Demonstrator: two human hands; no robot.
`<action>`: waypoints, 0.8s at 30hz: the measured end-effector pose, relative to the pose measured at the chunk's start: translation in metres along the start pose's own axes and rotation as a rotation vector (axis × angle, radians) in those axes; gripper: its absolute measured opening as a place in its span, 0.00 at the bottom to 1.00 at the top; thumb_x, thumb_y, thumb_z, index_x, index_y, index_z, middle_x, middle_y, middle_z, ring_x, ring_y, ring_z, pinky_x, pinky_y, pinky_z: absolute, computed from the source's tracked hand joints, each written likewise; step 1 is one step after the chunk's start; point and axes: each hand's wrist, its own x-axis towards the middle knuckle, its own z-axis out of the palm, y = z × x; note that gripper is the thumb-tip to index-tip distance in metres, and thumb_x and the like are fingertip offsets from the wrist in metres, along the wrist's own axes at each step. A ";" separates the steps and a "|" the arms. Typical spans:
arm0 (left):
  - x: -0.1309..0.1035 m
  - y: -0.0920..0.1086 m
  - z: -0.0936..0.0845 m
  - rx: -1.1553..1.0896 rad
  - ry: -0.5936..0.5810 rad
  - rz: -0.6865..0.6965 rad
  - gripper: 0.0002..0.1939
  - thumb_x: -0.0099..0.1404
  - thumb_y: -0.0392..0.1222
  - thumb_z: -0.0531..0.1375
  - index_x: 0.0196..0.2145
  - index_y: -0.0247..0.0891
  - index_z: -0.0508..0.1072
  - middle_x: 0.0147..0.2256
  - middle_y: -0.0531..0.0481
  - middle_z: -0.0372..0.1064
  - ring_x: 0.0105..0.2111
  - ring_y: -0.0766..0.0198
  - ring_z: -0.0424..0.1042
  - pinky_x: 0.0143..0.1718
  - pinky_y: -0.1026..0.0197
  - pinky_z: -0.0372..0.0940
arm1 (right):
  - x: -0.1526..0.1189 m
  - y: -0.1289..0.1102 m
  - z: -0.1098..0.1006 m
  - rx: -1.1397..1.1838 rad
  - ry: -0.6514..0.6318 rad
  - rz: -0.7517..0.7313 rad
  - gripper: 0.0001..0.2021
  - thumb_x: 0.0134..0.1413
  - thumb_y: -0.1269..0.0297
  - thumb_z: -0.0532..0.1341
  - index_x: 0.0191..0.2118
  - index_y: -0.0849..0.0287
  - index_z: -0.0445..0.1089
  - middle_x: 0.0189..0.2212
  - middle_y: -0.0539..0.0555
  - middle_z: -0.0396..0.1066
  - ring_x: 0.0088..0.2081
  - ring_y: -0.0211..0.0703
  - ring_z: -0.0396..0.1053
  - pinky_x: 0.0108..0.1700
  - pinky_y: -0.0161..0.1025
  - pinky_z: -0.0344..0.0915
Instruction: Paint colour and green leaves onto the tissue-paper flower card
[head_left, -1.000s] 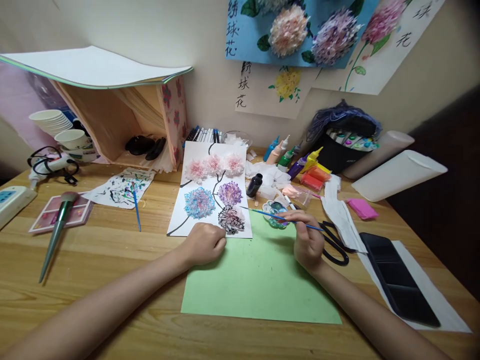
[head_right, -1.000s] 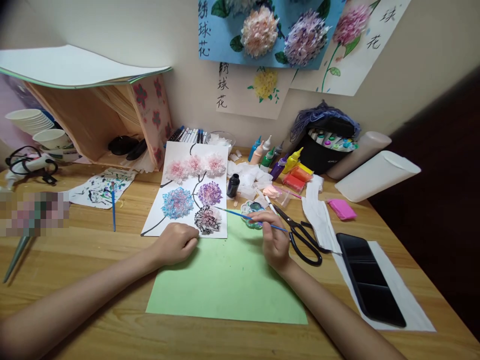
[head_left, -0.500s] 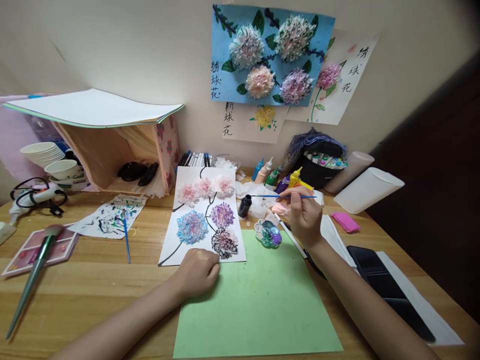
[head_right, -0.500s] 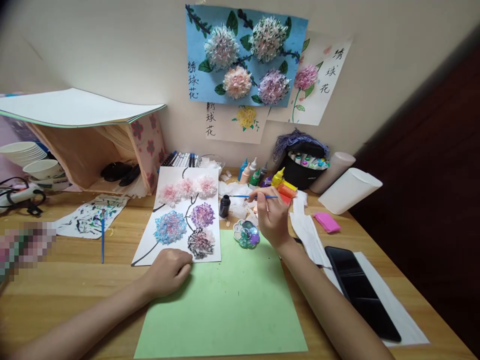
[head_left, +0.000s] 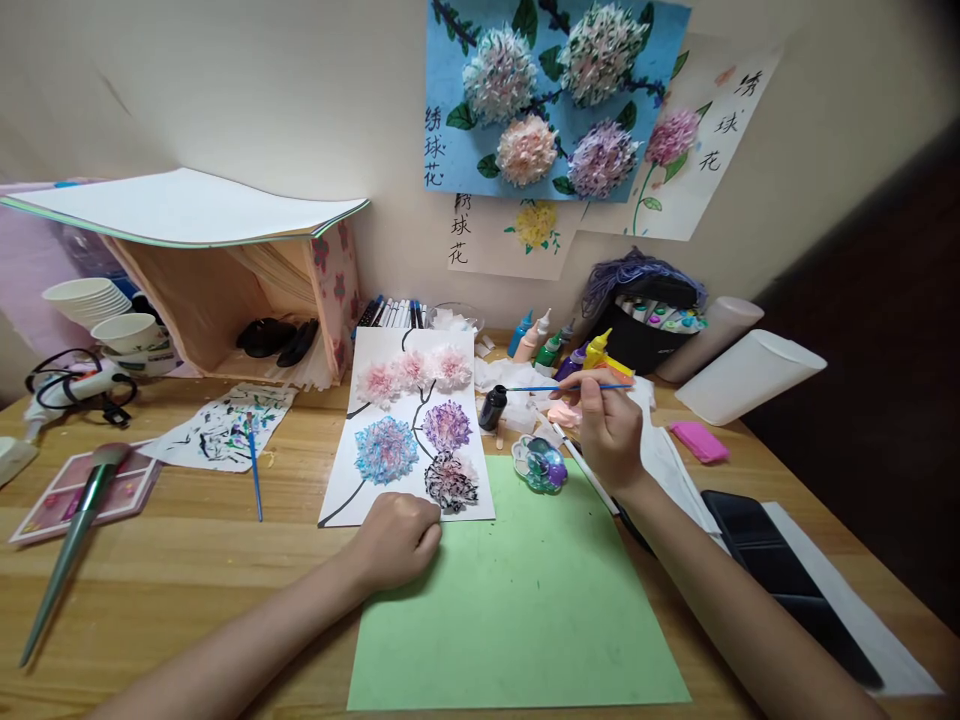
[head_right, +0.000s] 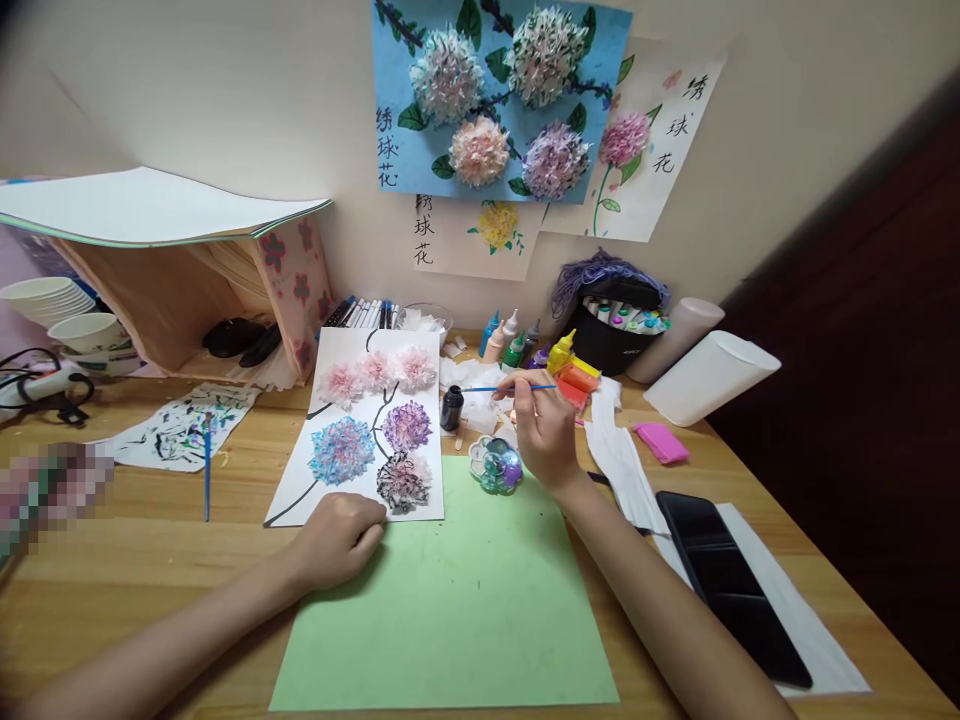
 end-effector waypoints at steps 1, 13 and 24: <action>0.000 0.000 0.000 -0.001 -0.002 0.001 0.12 0.58 0.34 0.47 0.19 0.38 0.60 0.20 0.51 0.66 0.21 0.65 0.62 0.25 0.59 0.46 | 0.000 0.000 0.001 -0.003 -0.008 -0.002 0.14 0.63 0.64 0.47 0.33 0.58 0.68 0.28 0.53 0.69 0.32 0.41 0.67 0.35 0.40 0.62; 0.001 0.002 -0.002 -0.001 -0.023 0.002 0.12 0.57 0.33 0.47 0.18 0.37 0.62 0.20 0.50 0.66 0.21 0.64 0.61 0.25 0.60 0.47 | -0.008 -0.006 -0.003 0.226 0.225 0.083 0.16 0.62 0.60 0.49 0.28 0.58 0.67 0.28 0.52 0.66 0.27 0.37 0.66 0.28 0.37 0.63; 0.001 0.003 -0.003 -0.035 -0.030 0.005 0.12 0.58 0.34 0.48 0.18 0.37 0.62 0.20 0.50 0.66 0.22 0.65 0.62 0.25 0.60 0.47 | -0.090 -0.012 0.020 0.299 -0.052 -0.005 0.10 0.58 0.68 0.48 0.32 0.56 0.65 0.28 0.52 0.69 0.32 0.44 0.67 0.36 0.44 0.63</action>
